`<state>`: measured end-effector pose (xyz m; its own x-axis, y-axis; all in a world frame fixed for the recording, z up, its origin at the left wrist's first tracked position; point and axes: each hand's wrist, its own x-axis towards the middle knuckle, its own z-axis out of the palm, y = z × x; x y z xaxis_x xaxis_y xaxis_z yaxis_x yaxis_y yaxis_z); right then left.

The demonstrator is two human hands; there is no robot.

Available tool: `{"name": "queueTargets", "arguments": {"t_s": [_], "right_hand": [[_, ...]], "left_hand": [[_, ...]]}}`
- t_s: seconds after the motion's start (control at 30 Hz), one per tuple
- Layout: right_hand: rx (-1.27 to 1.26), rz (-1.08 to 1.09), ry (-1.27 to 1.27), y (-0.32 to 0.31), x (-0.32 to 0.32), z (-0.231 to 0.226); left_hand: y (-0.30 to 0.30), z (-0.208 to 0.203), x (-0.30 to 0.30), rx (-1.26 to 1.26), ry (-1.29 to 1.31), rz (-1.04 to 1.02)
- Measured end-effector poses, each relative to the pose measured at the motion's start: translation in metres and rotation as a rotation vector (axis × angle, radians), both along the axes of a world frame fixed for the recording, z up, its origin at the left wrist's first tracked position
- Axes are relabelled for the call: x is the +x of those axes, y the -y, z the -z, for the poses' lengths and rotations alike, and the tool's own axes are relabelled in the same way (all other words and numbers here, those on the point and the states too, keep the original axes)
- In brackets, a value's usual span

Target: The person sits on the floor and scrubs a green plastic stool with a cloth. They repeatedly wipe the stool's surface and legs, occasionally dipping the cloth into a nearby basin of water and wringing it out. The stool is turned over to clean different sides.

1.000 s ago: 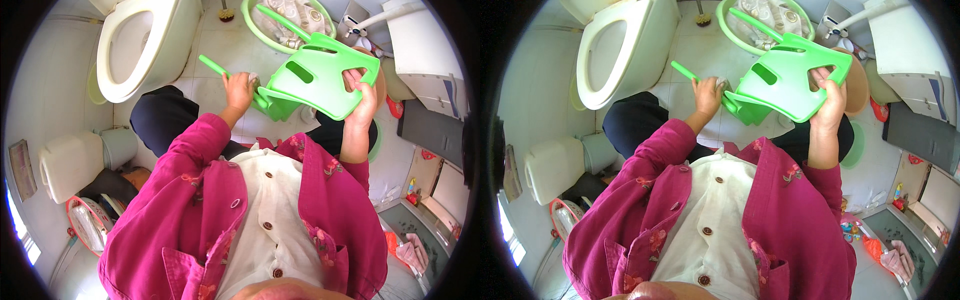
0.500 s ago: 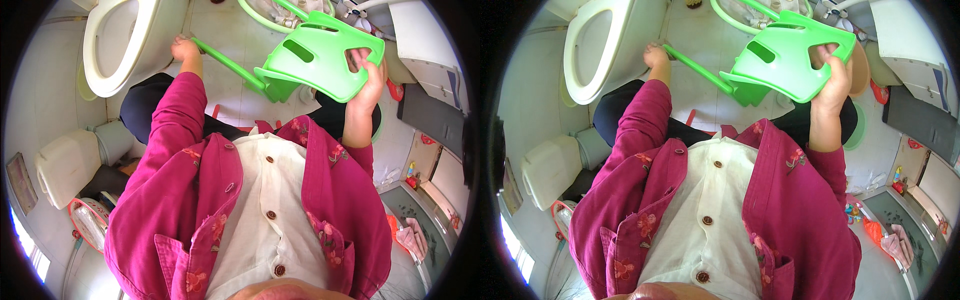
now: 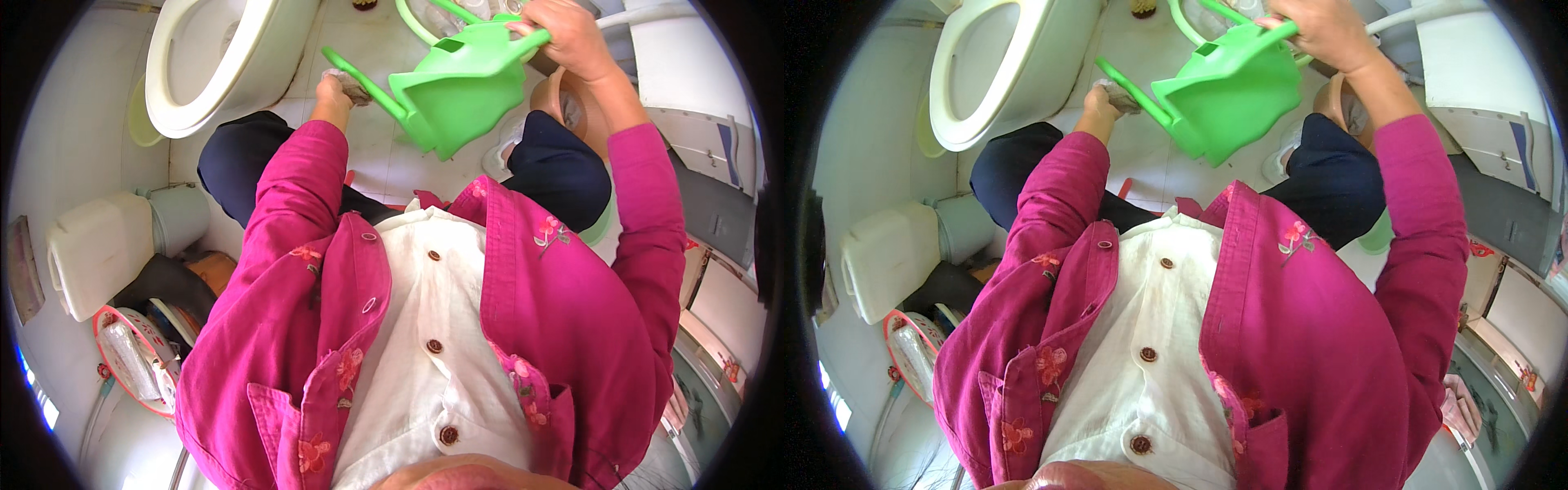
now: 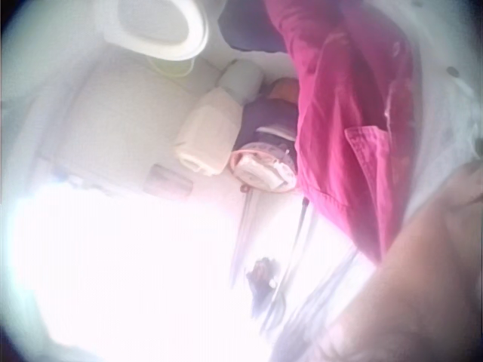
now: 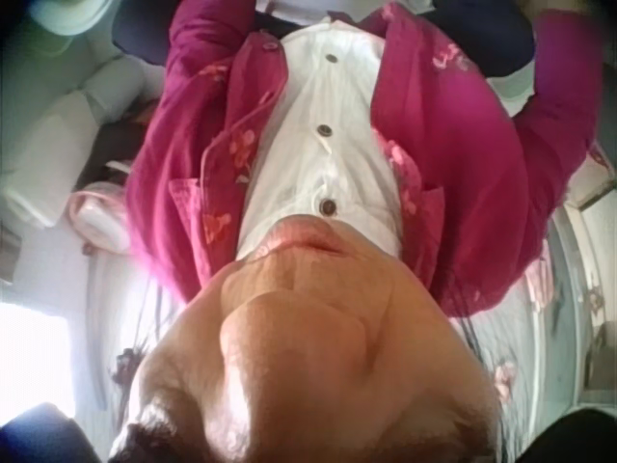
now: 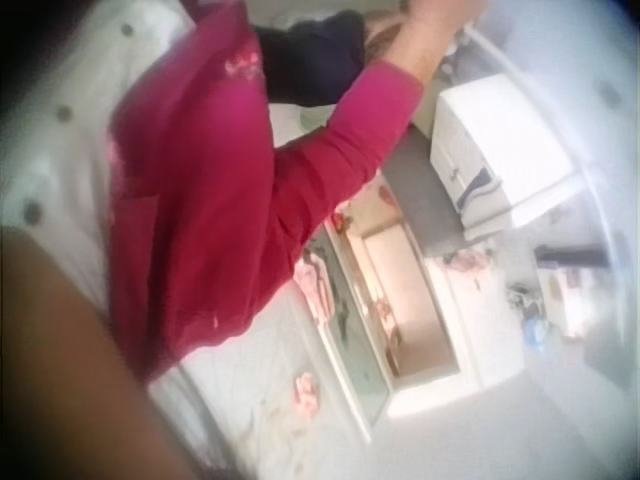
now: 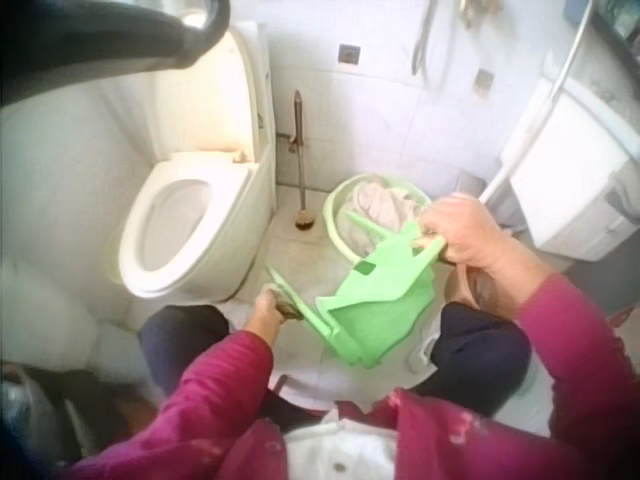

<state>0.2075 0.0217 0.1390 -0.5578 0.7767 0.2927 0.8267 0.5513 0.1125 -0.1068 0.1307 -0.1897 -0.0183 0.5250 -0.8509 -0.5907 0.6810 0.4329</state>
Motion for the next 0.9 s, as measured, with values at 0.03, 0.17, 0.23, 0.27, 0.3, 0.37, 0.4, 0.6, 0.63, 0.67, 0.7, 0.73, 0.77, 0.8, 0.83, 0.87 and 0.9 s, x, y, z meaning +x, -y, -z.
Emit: {"name": "queueTargets", "arguments": {"t_s": [0.03,0.17,0.23,0.27,0.3,0.37,0.4,0.6,0.63,0.67,0.7,0.73,0.77,0.8,0.83,0.87,0.9], "right_hand": [[-0.007,-0.036,0.053,-0.012,0.005,0.002],[0.099,0.026,-0.157,-0.035,-0.069,-0.005],[0.049,0.177,-0.167,-0.053,-0.066,-0.005],[0.008,0.250,-0.134,-0.061,-0.074,-0.024],[-0.031,0.325,-0.100,-0.068,-0.081,-0.038],[-0.127,0.393,-0.183,-0.086,-0.081,-0.045],[-0.192,0.426,-0.242,-0.090,-0.082,-0.046],[-0.386,0.457,-0.364,-0.103,-0.108,-0.050],[-0.401,0.394,-0.429,-0.102,-0.116,-0.055],[-0.394,0.401,-0.379,-0.102,-0.124,-0.065],[-0.387,0.406,-0.331,-0.104,-0.134,-0.082],[-0.377,0.430,-0.273,-0.105,-0.139,-0.099],[-0.344,0.424,-0.182,-0.105,-0.140,-0.117],[-0.319,0.436,-0.131,-0.104,-0.137,-0.133],[-0.294,0.428,-0.085,-0.108,-0.135,-0.148],[-0.283,0.499,-0.080,-0.108,-0.141,-0.163],[-0.270,0.570,-0.076,-0.104,-0.150,-0.179]], "left_hand": [[-0.003,0.009,0.000,0.040,-0.013,-0.045],[-0.045,0.048,-0.042,0.363,-0.280,-0.271],[-0.042,-0.007,-0.039,0.274,-0.326,-0.312],[-0.040,-0.042,-0.038,0.181,-0.314,-0.340],[-0.045,-0.041,-0.040,0.220,-0.353,-0.360],[-0.053,-0.052,-0.051,0.299,-0.445,-0.426],[-0.051,-0.061,-0.048,0.253,-0.539,-0.396],[-0.047,-0.079,-0.048,0.341,-0.653,-0.454],[-0.049,-0.082,-0.050,0.331,-0.633,-0.484],[-0.051,-0.084,-0.054,0.315,-0.617,-0.515],[-0.052,-0.086,-0.057,0.300,-0.604,-0.548],[-0.055,-0.095,-0.053,0.275,-0.459,-0.638],[-0.056,-0.097,-0.047,0.270,-0.440,-0.605],[-0.056,-0.098,-0.045,0.264,-0.423,-0.573],[-0.056,-0.101,-0.045,0.259,-0.416,-0.559],[-0.051,-0.112,-0.048,0.244,-0.344,-0.601],[-0.057,-0.108,-0.051,0.274,-0.283,-0.568]]}}
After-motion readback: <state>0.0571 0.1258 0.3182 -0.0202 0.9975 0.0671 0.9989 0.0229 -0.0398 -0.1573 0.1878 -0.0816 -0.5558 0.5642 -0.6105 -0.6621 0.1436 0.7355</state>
